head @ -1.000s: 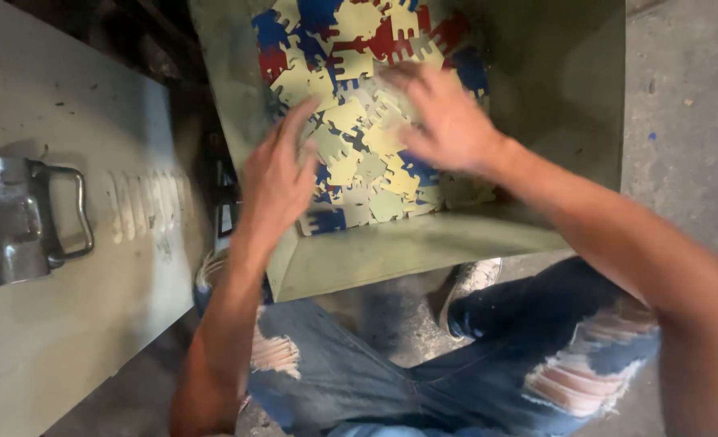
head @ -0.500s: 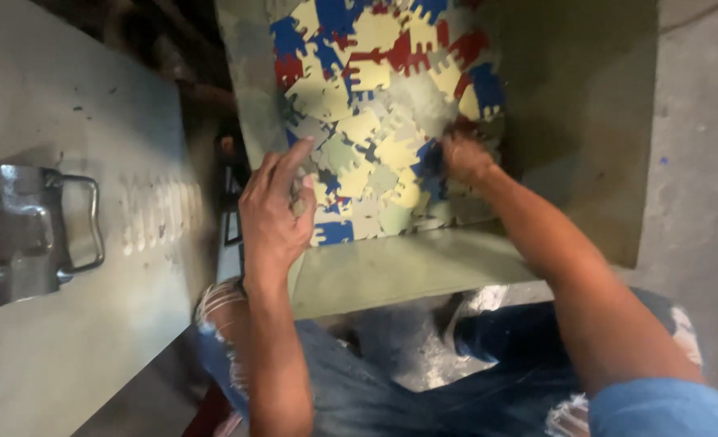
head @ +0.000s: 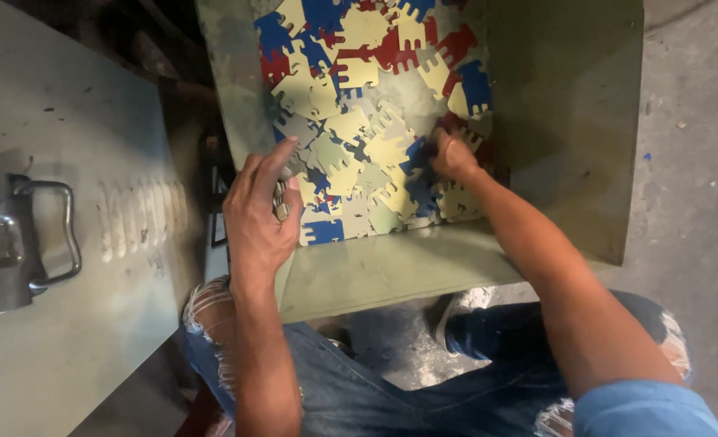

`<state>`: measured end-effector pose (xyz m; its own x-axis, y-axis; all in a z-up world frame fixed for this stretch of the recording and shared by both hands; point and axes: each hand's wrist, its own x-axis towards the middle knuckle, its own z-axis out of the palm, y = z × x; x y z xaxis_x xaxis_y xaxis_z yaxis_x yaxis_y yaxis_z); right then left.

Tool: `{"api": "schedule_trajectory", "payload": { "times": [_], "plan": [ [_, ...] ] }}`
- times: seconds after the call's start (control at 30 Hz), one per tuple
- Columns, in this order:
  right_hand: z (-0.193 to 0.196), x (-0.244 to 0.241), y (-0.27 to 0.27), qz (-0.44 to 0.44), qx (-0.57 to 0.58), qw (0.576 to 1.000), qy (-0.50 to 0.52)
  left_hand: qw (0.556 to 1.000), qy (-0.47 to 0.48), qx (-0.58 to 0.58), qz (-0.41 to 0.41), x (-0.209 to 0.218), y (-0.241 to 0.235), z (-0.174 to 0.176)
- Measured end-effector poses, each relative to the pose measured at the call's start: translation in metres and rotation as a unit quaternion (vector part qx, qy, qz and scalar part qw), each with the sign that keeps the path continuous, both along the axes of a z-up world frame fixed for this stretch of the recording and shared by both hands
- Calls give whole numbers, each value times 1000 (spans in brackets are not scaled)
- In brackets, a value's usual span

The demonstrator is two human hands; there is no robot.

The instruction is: Sorting and inspecting small hand-shaped cutouts inside a metal bin

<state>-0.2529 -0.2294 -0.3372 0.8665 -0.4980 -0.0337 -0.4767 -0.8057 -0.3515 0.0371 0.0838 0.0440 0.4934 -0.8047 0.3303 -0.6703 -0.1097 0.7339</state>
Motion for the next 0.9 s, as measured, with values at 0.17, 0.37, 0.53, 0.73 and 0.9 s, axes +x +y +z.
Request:
{"api": "schedule_trajectory", "payload": {
  "times": [0.17, 0.37, 0.53, 0.73, 0.9],
  "plan": [
    [-20, 18, 17, -124, 46, 963, 234, 1000, -9, -8, -8, 2, -2, 1],
    [-1, 43, 11, -137, 157, 936, 284, 1000, -8, -7, 4, 2, -1, -4],
    [139, 78, 28, -84, 391, 890, 218, 1000, -10, -5, -3, 2, 0, -3],
    [27, 26, 1, -105, 274, 931, 216, 1000, -23, 1, 6, 1, -1, -6],
    [31, 35, 46, -144, 108, 950, 257, 1000, -25, 6, -6, 0, -1, 0]
  ]
}}
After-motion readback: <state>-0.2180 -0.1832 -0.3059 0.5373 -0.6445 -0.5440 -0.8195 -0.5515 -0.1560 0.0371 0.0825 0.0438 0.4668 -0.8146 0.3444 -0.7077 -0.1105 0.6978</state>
